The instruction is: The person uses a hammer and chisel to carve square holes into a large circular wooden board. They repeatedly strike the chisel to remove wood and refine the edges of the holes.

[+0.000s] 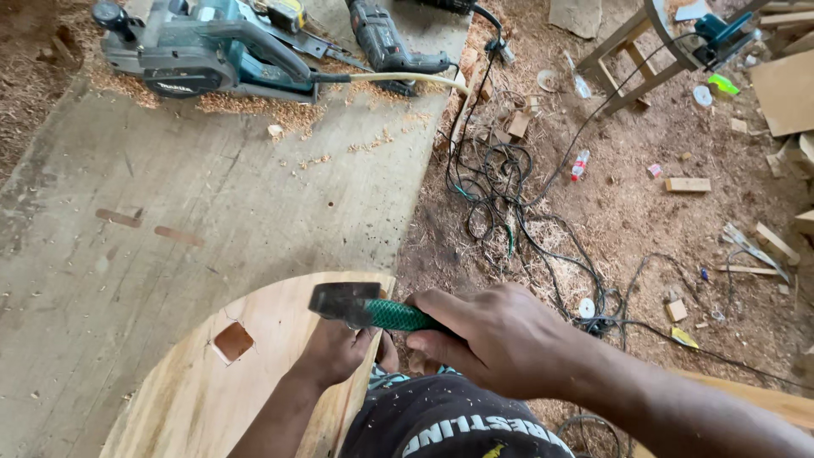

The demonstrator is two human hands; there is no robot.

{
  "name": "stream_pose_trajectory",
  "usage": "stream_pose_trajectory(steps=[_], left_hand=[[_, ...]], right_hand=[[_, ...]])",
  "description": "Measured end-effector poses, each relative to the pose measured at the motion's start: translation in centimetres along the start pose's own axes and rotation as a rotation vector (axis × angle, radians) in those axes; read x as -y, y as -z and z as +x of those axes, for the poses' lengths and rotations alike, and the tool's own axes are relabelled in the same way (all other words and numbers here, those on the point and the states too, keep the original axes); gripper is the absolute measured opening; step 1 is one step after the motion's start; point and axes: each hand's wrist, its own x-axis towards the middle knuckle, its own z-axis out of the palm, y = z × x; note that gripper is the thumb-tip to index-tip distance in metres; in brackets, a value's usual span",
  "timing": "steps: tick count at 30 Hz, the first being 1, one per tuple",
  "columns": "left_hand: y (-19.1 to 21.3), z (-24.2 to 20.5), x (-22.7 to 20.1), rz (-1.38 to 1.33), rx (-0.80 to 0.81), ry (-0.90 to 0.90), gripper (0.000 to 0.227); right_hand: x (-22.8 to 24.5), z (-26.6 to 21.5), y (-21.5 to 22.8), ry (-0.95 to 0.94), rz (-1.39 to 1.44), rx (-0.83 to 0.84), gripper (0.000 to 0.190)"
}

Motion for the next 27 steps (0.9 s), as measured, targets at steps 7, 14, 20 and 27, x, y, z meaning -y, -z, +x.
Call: stream_pose_trajectory(steps=[7, 14, 20, 27], left_hand=[[0.3, -0.1, -1.1, -0.151, -0.026, -0.022, 0.030], [-0.2, -0.2, -0.6, 0.024, -0.029, 0.094, 0.035], [-0.1, 0.3, 0.9, 0.239, -0.079, 0.009, 0.031], [0.1, 1.4, 0.7, 0.079, -0.048, 0.105, 0.022]], right_hand=[[-0.9, -0.7, -1.0, 0.149, -0.011, -0.070, 0.027], [-1.8, -2.6, -1.4, 0.236, 0.074, -0.198, 0.032], [-3.8, -2.5, -2.4, 0.065, 0.148, -0.145, 0.034], [-6.3, -3.3, -5.3, -0.043, 0.337, -0.260, 0.030]])
